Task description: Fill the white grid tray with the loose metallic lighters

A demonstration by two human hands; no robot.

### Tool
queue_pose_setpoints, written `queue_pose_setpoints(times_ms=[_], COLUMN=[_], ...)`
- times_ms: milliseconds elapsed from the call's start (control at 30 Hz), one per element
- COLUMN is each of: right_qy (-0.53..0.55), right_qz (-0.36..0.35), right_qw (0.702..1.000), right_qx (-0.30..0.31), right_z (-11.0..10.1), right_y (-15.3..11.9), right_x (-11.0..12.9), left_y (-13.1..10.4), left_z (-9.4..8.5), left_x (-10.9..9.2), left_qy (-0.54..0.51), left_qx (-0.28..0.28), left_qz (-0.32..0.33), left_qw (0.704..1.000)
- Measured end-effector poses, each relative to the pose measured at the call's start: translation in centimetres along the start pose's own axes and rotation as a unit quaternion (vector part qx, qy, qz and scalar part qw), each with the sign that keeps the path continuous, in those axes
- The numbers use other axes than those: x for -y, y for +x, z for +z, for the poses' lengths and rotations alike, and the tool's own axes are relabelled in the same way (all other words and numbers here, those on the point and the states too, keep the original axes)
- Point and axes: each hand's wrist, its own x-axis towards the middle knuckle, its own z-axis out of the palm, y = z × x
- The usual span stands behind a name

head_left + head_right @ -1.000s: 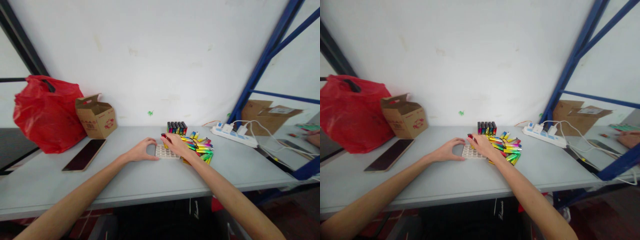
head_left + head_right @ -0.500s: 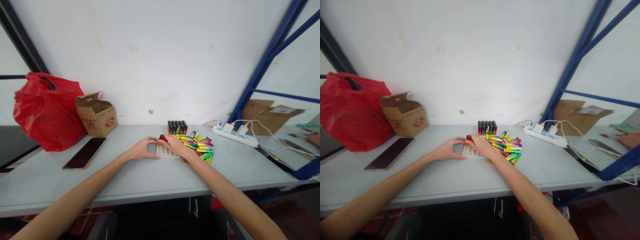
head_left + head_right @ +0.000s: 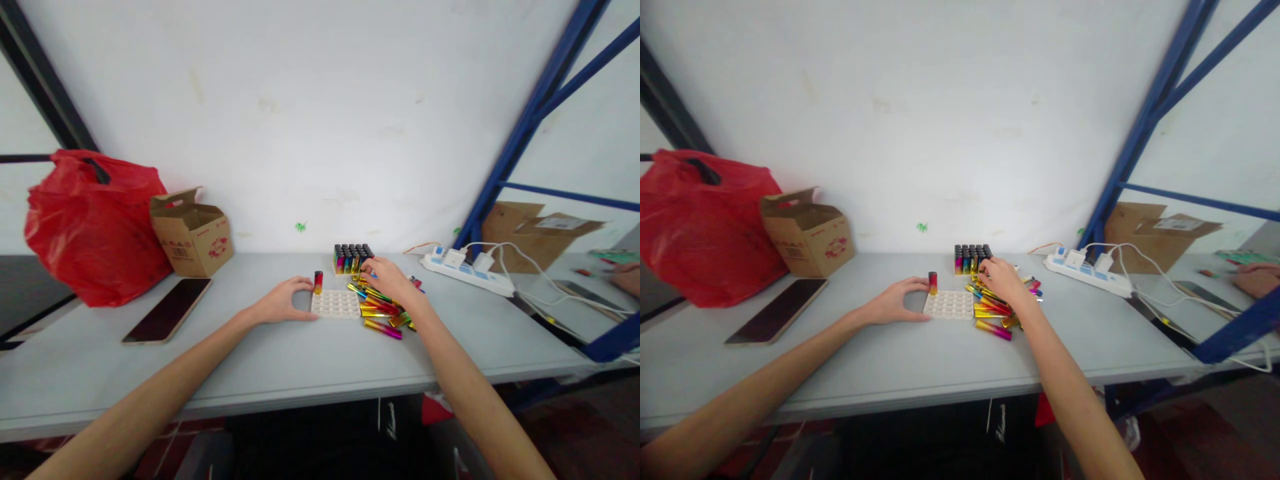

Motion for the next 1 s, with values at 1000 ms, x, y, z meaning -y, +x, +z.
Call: queue_pose_setpoints(times_ms=[1000], right_qy=[0.549], right_qz=[0.074], right_qw=[0.829], right_qx=[-0.071], right_z=[2.0], right_y=[0.9], right_x=[5.7], left_y=[0.2], left_z=[0.2], left_x=[-0.6], left_qy=[0.031], left_qx=[-0.010], left_qz=[0.007], left_qw=[0.999])
